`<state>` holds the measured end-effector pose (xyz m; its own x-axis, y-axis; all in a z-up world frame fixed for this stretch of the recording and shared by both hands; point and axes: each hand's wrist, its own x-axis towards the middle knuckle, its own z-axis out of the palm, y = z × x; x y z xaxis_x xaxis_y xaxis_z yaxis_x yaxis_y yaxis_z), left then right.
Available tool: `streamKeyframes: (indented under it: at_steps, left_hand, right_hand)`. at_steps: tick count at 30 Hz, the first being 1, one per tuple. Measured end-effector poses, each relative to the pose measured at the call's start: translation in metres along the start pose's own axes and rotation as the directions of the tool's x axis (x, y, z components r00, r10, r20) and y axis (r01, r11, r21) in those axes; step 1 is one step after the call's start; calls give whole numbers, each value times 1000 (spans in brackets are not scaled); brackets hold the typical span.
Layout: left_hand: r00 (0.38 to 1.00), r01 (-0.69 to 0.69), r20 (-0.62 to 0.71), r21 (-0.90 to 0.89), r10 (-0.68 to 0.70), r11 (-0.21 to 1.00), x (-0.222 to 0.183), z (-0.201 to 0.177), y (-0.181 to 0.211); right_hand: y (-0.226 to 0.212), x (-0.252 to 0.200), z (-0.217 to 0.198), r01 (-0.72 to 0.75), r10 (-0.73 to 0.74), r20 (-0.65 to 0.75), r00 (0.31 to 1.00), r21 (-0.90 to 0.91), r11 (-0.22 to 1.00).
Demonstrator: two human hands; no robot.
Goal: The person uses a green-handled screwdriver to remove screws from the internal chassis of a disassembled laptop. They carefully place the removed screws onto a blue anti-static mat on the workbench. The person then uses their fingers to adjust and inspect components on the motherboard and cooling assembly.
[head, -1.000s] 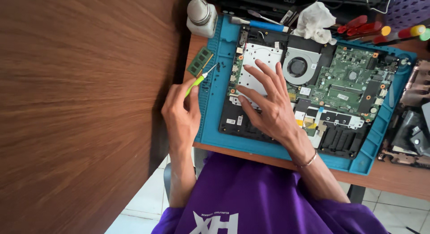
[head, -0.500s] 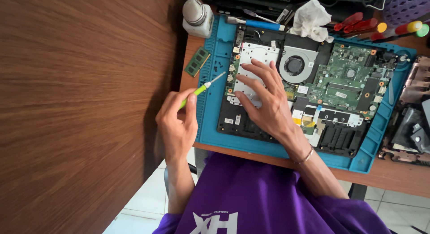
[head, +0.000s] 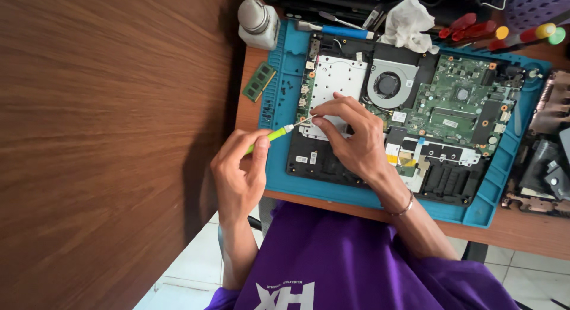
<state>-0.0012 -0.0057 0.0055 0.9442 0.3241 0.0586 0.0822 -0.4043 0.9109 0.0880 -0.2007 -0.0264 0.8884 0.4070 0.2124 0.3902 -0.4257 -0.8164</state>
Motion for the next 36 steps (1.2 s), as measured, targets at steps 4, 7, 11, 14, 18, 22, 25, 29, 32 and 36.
streamKeyframes:
  at_steps: [4,7,11,14,18,22,25,29,32,36]
  left_hand:
    - [999,-31,10,-3,31,1000,-1,2,1]
    - [1000,-6,23,-9,7,1000,-1,4,3]
    - [1000,-4,31,-9,4,1000,-2,6,7]
    - [999,-7,45,24,6,1000,-3,7,10]
    - [997,-41,74,50,38,998,-3,7,10]
    - [994,-49,100,68,42,996,-2,7,10]
    - [991,-63,124,75,53,995,0,8,13]
    - [982,-90,176,110,70,990,3,9,20]
    - [974,-60,226,177,18,982,7,12,26]
    - [948,-138,313,262,52,955,14,18,35]
  right_hand:
    - [1,-2,-4,9,-9,-7,1000,16,1000]
    - [2,-4,-7,8,-8,-13,1000,27,1000]
    - [4,-8,-10,4,-4,-26,1000,31,1000]
    - [6,-11,-12,13,-12,-32,999,23,1000]
    - [11,-15,-15,53,-53,-23,998,-21,998]
    - [15,-19,-16,88,-90,-24,996,-77,993]
    - [16,-21,-19,153,-154,1,988,-145,978]
    - [19,-24,-28,238,-237,29,971,-191,952]
    - [20,-29,-34,248,-248,26,968,-212,945]
    - [24,-39,-44,235,-238,20,971,-260,937]
